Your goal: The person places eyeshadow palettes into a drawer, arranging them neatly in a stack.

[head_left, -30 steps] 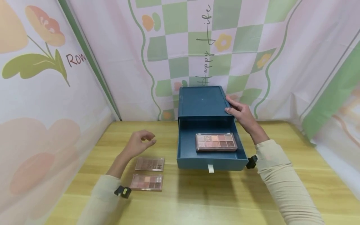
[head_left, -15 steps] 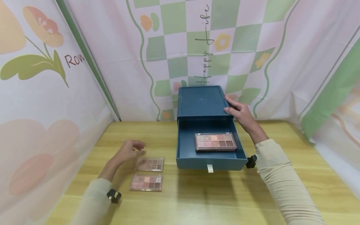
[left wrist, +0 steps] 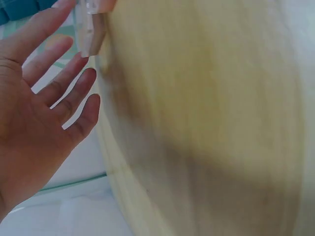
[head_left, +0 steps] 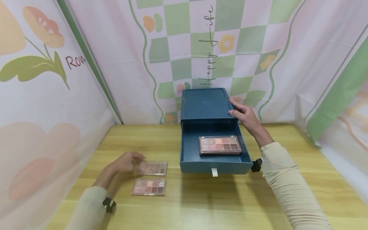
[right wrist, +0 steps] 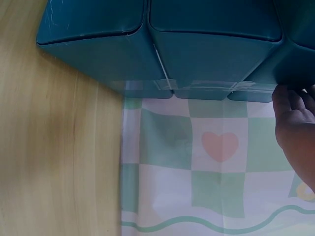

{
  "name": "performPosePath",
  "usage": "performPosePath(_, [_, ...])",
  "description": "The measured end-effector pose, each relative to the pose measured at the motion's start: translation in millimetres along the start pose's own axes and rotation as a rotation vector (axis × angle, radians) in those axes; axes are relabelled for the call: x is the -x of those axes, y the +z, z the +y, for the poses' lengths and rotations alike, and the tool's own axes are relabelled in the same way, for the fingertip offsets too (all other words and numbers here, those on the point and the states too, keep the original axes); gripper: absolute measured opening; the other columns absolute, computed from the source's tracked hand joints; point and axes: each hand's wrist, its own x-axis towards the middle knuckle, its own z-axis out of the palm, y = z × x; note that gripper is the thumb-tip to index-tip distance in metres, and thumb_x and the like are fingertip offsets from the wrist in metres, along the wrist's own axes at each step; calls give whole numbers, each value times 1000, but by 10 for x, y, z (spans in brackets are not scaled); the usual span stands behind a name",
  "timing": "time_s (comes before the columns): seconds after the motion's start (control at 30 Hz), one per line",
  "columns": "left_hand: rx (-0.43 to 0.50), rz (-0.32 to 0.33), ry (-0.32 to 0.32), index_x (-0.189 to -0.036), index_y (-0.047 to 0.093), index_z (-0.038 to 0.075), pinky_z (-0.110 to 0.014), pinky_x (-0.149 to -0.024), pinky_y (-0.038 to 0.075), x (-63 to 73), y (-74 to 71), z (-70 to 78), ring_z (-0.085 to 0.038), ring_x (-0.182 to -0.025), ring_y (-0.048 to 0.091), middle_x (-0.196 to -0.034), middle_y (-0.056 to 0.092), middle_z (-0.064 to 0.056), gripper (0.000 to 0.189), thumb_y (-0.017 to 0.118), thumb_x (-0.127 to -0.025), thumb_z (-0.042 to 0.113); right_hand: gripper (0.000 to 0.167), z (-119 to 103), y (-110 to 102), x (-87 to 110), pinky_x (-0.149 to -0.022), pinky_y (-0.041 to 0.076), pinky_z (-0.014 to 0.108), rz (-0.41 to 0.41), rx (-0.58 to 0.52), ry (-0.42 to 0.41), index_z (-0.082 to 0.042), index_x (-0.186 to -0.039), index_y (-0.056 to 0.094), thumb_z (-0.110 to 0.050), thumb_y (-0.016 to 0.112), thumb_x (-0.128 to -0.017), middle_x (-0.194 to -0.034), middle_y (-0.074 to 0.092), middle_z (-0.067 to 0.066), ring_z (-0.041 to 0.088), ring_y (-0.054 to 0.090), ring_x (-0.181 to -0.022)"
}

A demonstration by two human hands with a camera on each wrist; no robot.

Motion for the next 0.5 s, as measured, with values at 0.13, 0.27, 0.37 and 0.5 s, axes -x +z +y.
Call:
performPosePath(0.13, [16, -12, -36, -126, 66, 5, -59, -110, 46, 18, 23, -15, -40, -125, 59, -132, 65, -19, 64, 91, -68, 17, 60, -12, 2, 10, -97, 36, -2, 0, -6, -2, -7, -157, 31, -18, 55, -103, -168, 23, 14, 33, 23, -156])
performPosePath(0.27, [10, -22, -37, -122, 68, 6, -60, -113, 43, 13, 36, -17, -41, -126, 58, -130, 66, -18, 61, 92, -67, 16, 60, -17, 6, 12, -97, 36, -2, 0, -8, -5, -6, -157, 31, -17, 55, -103, -168, 23, 15, 34, 23, -155])
performPosePath(0.37, [15, -26, -36, -122, 67, 5, -59, -112, 44, 8, 40, -10, -38, -123, 60, -127, 67, -16, 61, 91, -67, 13, 60, -24, 5, 14, -97, 36, -3, 4, -2, -2, -6, -157, 31, -18, 55, -103, -168, 24, 14, 33, 23, -155])
performPosePath(0.5, [27, -29, -26, -122, 66, 2, -56, -110, 47, 7, 54, -8, -36, -120, 61, -124, 67, -16, 60, 90, -67, 9, 60, -26, 3, 14, -96, 35, -3, 4, 7, 0, -7, -157, 31, -19, 55, -104, -168, 24, 13, 33, 23, -156])
